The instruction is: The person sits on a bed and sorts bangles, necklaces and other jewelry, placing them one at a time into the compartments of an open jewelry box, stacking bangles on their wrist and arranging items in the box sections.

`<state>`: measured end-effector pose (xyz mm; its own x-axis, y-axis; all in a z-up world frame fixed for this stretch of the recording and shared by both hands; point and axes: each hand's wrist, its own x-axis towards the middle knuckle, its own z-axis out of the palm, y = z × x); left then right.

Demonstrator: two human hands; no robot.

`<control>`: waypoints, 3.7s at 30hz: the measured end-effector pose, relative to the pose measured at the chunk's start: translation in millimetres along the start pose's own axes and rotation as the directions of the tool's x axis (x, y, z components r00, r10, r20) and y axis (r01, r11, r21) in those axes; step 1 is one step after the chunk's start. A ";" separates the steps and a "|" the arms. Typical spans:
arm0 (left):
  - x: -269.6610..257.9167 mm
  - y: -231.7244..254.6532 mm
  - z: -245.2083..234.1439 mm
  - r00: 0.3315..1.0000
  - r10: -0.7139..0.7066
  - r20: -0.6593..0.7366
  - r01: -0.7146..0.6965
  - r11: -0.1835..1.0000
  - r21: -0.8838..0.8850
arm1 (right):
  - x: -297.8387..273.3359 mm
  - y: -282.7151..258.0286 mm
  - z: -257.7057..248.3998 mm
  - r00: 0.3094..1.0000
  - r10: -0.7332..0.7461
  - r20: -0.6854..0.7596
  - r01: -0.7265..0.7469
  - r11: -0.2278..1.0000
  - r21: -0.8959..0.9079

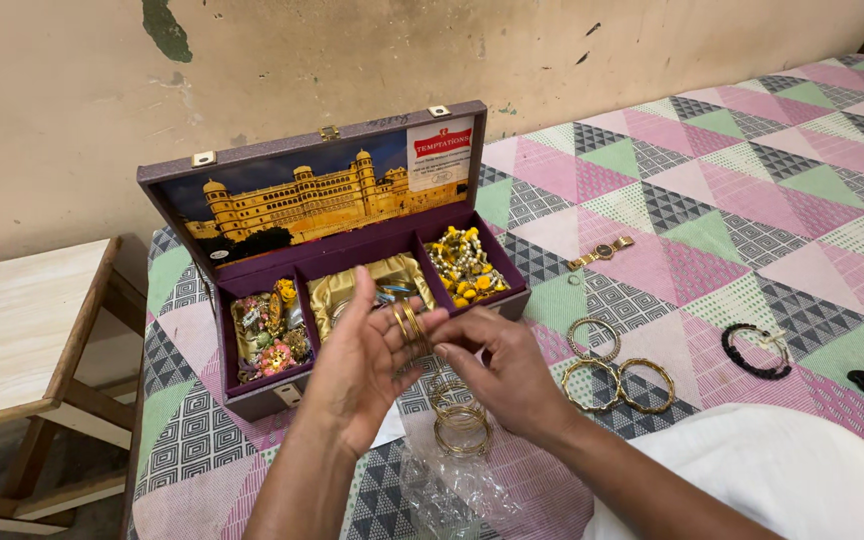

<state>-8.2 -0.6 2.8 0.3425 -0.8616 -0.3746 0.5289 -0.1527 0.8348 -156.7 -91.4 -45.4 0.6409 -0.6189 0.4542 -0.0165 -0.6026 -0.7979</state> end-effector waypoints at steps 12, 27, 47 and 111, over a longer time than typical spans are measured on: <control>-33.0 64.1 -34.7 0.942 0.157 -0.296 -0.199 0.973 -0.116 | -9.2 72.3 10.6 0.897 0.251 0.363 -0.046 0.871 -0.490; -13.0 62.5 -66.9 0.946 0.160 -0.282 -0.248 0.917 -0.312 | 11.8 56.9 21.6 0.895 0.264 0.359 -0.130 0.925 -0.357; -11.2 66.9 -71.9 0.938 0.208 -0.276 -0.321 0.820 -0.474 | 143.5 53.4 111.9 0.861 0.207 0.464 0.161 0.755 -0.635; 26.5 38.6 -54.0 0.958 0.085 -0.274 -0.146 0.966 -0.213 | 186.8 132.8 80.3 0.721 0.577 0.383 -0.367 0.787 -0.496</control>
<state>63.2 -3.2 3.4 0.5858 -0.7055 -0.3988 0.6262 0.0816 0.7754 22.4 -246.6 -98.3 0.7465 -0.6013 -0.2848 -0.6287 -0.4973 -0.5978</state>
